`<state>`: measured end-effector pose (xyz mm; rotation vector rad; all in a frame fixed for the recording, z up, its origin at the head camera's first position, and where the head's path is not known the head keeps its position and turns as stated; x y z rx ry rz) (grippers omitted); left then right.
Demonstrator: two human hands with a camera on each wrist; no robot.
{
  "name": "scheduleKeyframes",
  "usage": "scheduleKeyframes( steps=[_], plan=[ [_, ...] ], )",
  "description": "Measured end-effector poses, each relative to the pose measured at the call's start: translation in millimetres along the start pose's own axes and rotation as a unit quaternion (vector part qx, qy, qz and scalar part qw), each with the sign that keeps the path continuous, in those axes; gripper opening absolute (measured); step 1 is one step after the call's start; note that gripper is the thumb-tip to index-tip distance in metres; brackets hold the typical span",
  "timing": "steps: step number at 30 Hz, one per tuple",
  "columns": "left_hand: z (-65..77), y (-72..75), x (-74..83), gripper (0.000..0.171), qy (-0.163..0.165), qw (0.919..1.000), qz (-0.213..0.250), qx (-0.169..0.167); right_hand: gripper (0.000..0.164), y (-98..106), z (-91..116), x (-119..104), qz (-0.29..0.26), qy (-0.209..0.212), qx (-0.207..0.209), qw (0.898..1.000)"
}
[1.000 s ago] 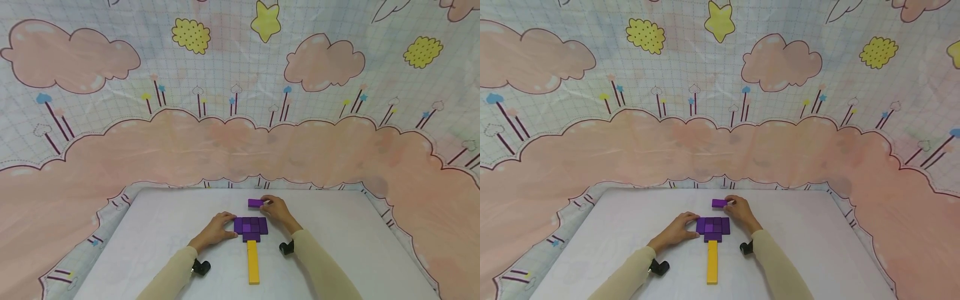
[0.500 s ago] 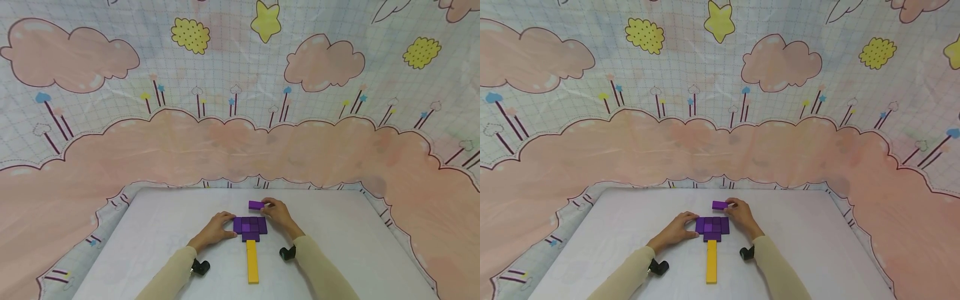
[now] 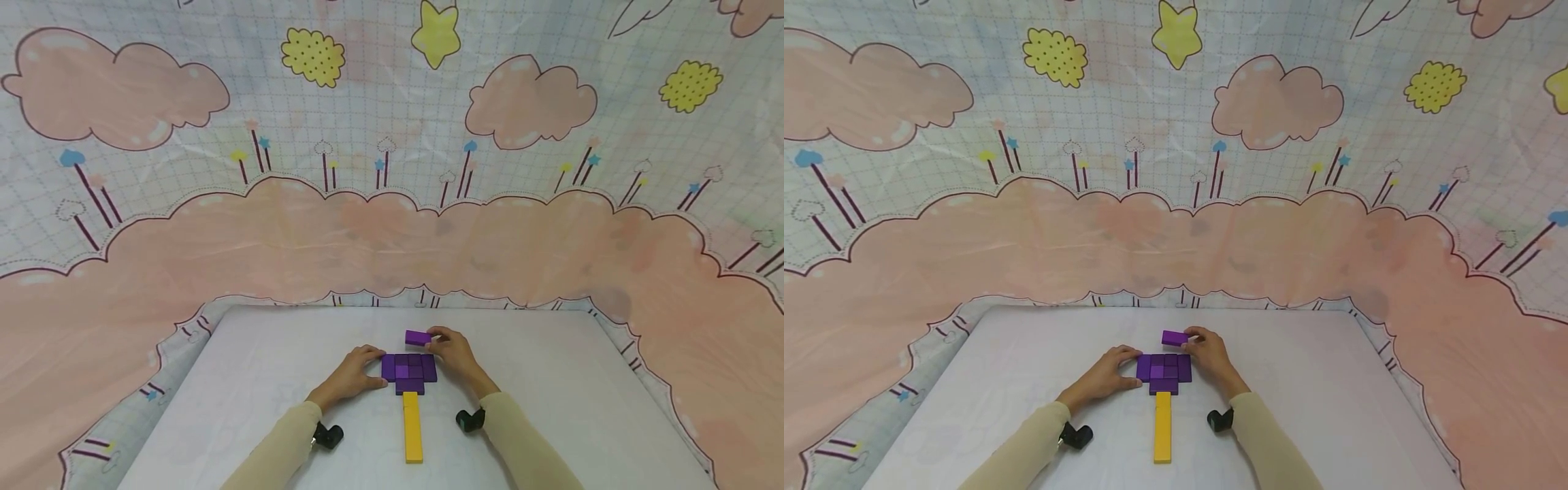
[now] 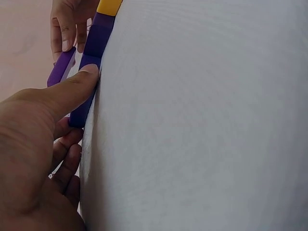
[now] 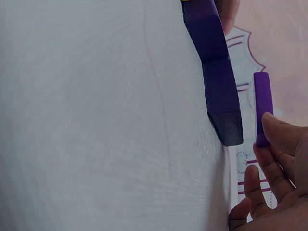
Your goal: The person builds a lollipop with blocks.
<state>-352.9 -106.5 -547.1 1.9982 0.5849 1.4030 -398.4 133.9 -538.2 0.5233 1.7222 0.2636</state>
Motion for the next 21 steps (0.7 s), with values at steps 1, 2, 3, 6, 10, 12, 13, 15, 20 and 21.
scheduleKeyframes(
  steps=[1, 2, 3, 6, 10, 12, 13, 15, 20, 21],
  plan=[
    [-0.1, 0.0, -0.1, 0.064, 0.000, 1.0000, 0.000, 0.000, 0.025, -0.3, 0.8, -0.2, -0.002, -0.002, -0.001, 1.000],
    [-0.2, 0.0, -0.1, 0.064, 0.000, 1.0000, 0.000, 0.000, 0.026, -0.7, 1.2, 0.1, -0.003, -0.002, 0.000, 1.000],
    [-0.2, -0.1, -0.2, 0.064, 0.000, 1.0000, 0.000, 0.000, 0.026, -1.2, 1.7, 0.1, -0.003, -0.003, 0.000, 1.000],
    [0.0, -0.3, 0.0, 0.063, -0.002, 1.0000, 0.001, 0.001, 0.026, -2.7, 2.7, -0.2, -0.005, -0.005, -0.001, 1.000],
    [0.1, -0.4, 1.1, 0.063, -0.008, 1.0000, 0.005, 0.000, 0.026, -4.6, 4.0, -2.4, -0.004, -0.002, -0.003, 1.000],
    [0.0, -0.4, 1.5, 0.063, -0.010, 0.9999, 0.006, 0.000, 0.026, -5.4, 4.8, -2.8, -0.001, -0.003, -0.004, 1.000],
    [0.0, -0.4, 1.7, 0.063, -0.011, 0.9999, 0.007, 0.000, 0.026, -5.8, 5.2, -3.0, 0.002, -0.003, -0.004, 1.000],
    [-0.1, -0.3, 1.8, 0.063, -0.011, 0.9999, 0.006, 0.000, 0.025, -6.7, 5.9, -2.4, 0.007, -0.007, -0.005, 1.000],
    [-0.1, -0.8, 0.9, 0.063, -0.008, 1.0000, 0.006, -0.001, 0.025, -8.8, 6.7, -1.6, 0.009, -0.001, -0.008, 1.000],
    [0.0, -1.2, 0.5, 0.063, -0.007, 1.0000, 0.005, -0.002, 0.025, -9.4, 7.0, -1.5, 0.008, 0.000, -0.009, 1.000]
  ],
)
Point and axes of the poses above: each hand's wrist, its own z-axis away from the middle knuckle, its own y-axis out of the back of the hand, x = y × z, the point moved 5 cm from there along -z, towards the middle knuckle, and after that the axes turned 15 degrees about x, right-handed, at the moved point
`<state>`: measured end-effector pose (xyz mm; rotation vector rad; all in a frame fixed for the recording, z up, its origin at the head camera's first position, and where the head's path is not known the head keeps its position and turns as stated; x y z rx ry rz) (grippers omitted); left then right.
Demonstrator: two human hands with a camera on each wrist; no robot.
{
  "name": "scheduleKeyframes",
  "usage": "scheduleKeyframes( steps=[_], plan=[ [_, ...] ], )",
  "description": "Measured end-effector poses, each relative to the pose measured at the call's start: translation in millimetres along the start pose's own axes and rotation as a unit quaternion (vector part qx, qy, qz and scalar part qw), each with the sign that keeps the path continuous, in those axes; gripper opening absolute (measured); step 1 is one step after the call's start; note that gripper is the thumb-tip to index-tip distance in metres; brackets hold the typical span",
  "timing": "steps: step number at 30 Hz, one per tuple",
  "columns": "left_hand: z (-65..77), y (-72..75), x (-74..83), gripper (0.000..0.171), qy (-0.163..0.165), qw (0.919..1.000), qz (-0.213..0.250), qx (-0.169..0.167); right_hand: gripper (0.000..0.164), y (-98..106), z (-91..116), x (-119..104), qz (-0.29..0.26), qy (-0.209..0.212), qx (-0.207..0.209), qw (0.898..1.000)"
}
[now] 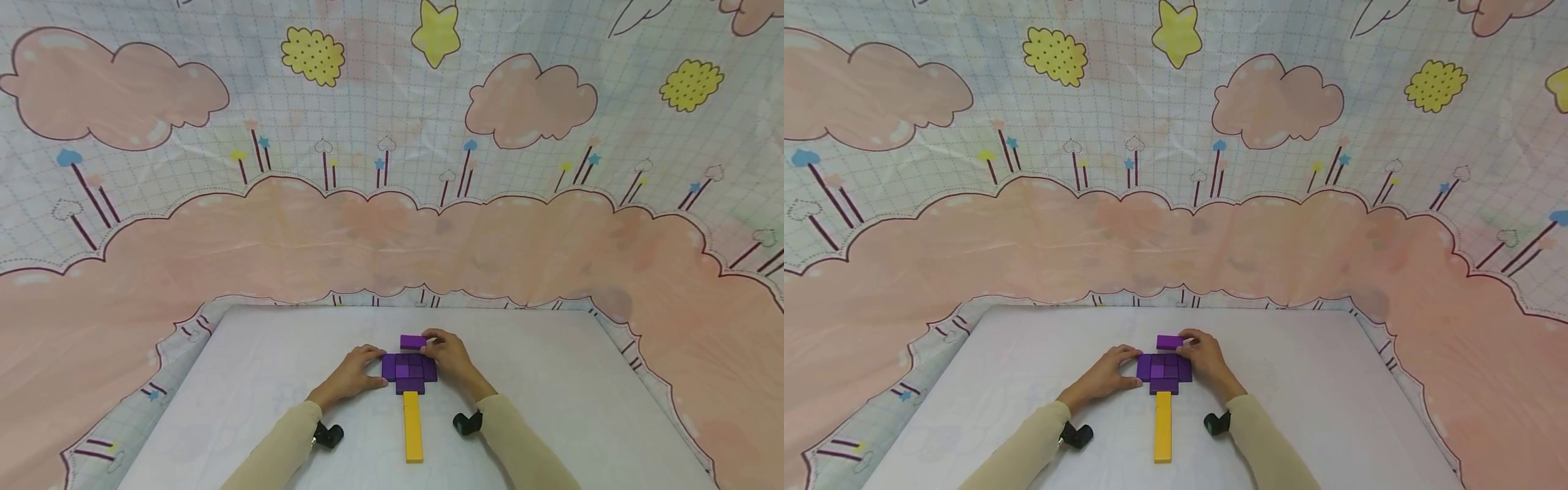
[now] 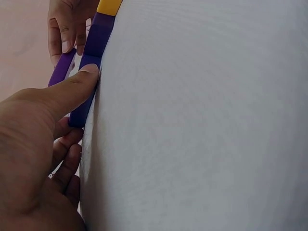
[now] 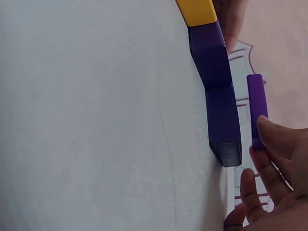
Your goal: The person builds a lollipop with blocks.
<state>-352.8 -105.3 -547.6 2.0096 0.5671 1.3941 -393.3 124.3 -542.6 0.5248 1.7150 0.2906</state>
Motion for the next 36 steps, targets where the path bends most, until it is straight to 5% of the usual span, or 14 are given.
scheduleKeyframes(
  steps=[36],
  plan=[
    [-0.8, -1.5, -3.8, 0.063, 0.016, 0.9998, 0.004, -0.005, 0.026, -11.7, 1.1, -8.4, 0.054, -0.002, -0.024, 0.998]
  ],
)
Point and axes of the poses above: each hand's wrist, its own z-axis away from the middle knuckle, its own y-axis out of the back of the hand, x = y × z, the point moved 5 cm from there along -z, towards the middle knuckle, and after that the axes turned 15 degrees about x, right-handed, at the moved point
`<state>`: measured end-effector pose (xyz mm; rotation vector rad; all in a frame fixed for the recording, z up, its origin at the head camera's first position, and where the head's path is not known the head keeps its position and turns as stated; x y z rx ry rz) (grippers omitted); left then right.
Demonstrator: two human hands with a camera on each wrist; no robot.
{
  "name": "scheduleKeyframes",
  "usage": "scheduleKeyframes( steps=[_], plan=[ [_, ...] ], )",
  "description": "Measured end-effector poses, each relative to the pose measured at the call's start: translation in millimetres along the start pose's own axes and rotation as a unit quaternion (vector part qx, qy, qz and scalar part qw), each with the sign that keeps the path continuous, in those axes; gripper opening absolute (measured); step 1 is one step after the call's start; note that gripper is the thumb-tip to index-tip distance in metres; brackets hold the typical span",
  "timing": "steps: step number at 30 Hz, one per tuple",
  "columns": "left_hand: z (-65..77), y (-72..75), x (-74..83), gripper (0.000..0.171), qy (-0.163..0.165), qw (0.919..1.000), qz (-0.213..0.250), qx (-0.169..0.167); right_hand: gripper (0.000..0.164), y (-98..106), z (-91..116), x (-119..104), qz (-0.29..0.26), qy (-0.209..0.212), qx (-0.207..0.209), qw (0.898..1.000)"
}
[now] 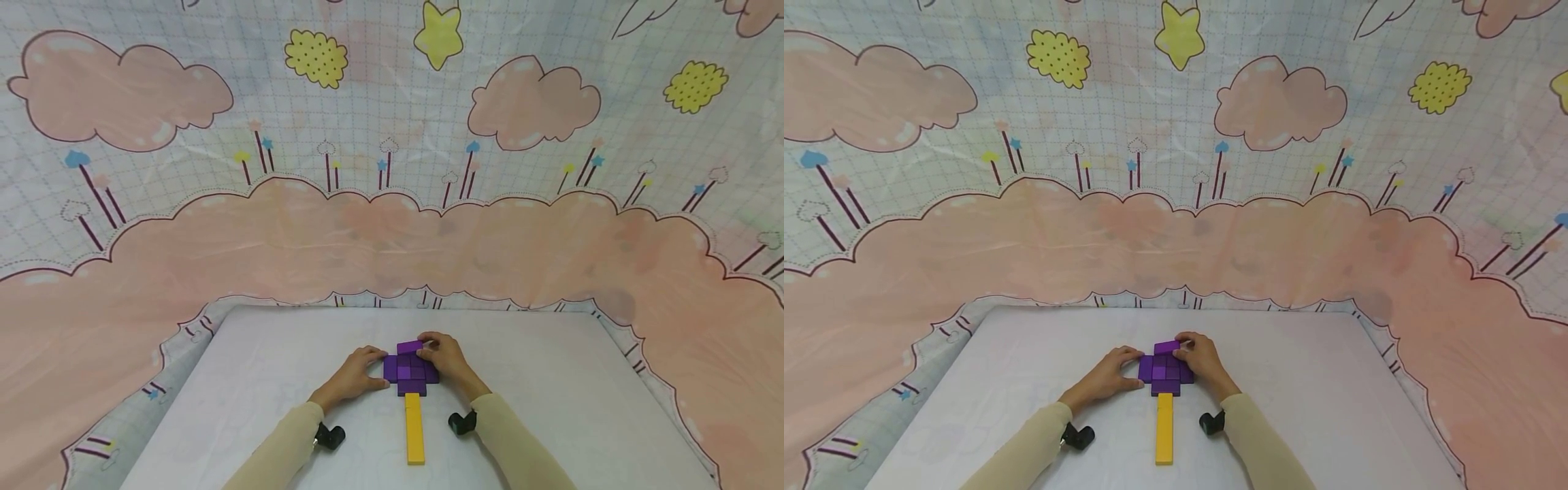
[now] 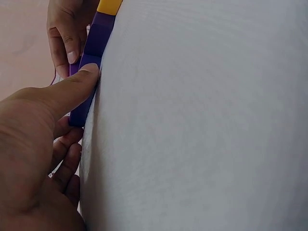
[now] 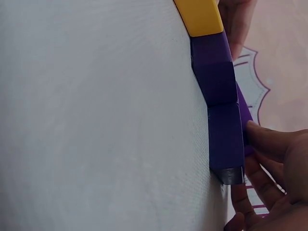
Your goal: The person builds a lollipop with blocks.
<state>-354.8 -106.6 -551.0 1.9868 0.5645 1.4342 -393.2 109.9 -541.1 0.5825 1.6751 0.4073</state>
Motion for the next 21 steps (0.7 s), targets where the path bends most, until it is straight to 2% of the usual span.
scheduleKeyframes(
  steps=[11, 21],
  plan=[
    [-1.1, 2.4, 2.6, 0.062, -0.006, 0.9999, -0.011, 0.005, 0.028, -1.9, -1.0, 1.5, 0.007, 0.004, -0.004, 1.000],
    [0.1, 1.3, 2.2, 0.064, 0.007, 1.0000, -0.007, -0.002, 0.023, -2.2, 1.2, 2.0, 0.015, 0.004, -0.008, 1.000]
  ],
)
Point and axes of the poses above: each hand's wrist, its own z-axis away from the middle knuckle, its own y-axis out of the back of the hand, x = y × z, the point moved 5 cm from there along -z, towards the middle knuckle, and after that the axes turned 15 degrees about x, right-handed, at the moved point
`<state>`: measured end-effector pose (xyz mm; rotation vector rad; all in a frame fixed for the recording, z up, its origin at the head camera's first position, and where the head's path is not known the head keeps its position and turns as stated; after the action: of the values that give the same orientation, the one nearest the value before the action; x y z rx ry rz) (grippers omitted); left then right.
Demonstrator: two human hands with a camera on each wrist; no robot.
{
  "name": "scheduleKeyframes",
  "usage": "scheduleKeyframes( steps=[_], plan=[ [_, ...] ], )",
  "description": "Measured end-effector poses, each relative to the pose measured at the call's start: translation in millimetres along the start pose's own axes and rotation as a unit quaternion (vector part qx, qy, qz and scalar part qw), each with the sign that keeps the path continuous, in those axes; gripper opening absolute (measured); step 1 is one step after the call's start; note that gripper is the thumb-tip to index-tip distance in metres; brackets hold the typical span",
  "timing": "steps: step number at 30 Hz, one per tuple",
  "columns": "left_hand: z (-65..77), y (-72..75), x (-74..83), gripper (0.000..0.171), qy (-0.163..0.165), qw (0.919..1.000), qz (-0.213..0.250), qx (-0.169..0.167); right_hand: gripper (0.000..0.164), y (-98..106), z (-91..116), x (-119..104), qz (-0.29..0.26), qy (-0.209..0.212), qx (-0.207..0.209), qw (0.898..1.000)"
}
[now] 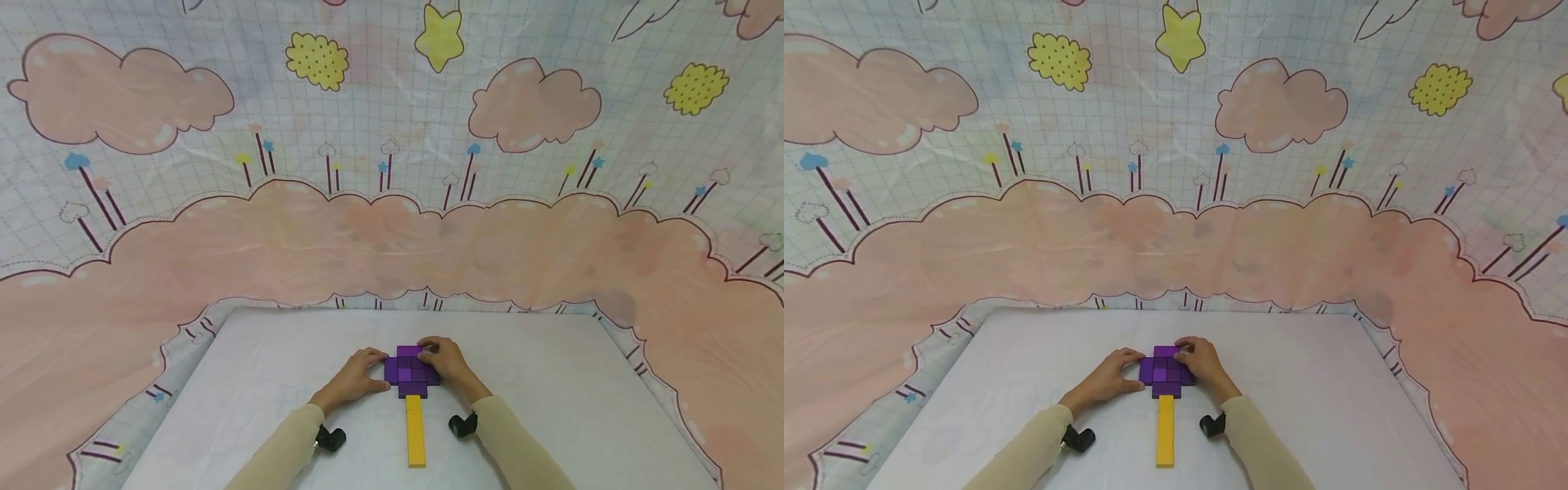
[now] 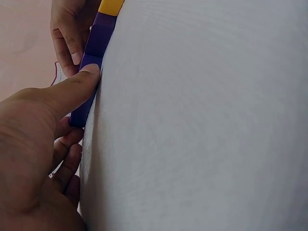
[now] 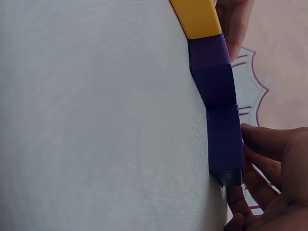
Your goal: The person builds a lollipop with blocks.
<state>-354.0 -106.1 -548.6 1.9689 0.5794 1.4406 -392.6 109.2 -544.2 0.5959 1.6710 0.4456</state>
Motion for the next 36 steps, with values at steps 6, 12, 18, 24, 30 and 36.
scheduleKeyframes(
  steps=[6, 12, 18, 24, 30, 36],
  plan=[
    [0.9, -0.6, -1.0, 0.064, -0.001, 1.0000, -0.005, 0.001, 0.021, -1.0, 0.0, 0.1, -0.002, 0.005, -0.003, 1.000],
    [0.5, -0.2, -1.0, 0.063, -0.004, 1.0000, -0.006, 0.001, 0.019, -1.1, -1.0, 0.6, -0.004, 0.002, -0.005, 1.000],
    [0.3, -0.5, -0.9, 0.064, -0.004, 1.0000, -0.004, 0.001, 0.018, -0.9, 0.0, -0.3, -0.005, 0.000, -0.007, 1.000],
    [2.3, -0.6, -0.6, 0.064, 0.000, 1.0000, -0.003, 0.001, 0.020, -0.1, 1.3, 0.5, -0.007, 0.001, -0.006, 1.000],
    [3.9, 1.5, 2.7, 0.063, 0.001, 1.0000, -0.006, 0.006, 0.023, 0.7, 0.6, 4.2, -0.020, -0.003, -0.004, 1.000],
    [4.3, 2.0, 4.0, 0.064, 0.010, 0.9999, -0.006, 0.005, 0.022, 4.1, 0.1, 6.9, -0.019, -0.024, 0.004, 1.000]
  ],
)
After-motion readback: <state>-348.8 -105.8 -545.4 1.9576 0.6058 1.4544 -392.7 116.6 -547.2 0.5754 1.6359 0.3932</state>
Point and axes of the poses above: each hand's wrist, its own z-axis away from the middle knuckle, its own y-axis out of the back of the hand, x = y × z, the point moved 5 cm from there along -z, towards the middle knuckle, and after that the axes turned 15 degrees about x, right-handed, at the moved point
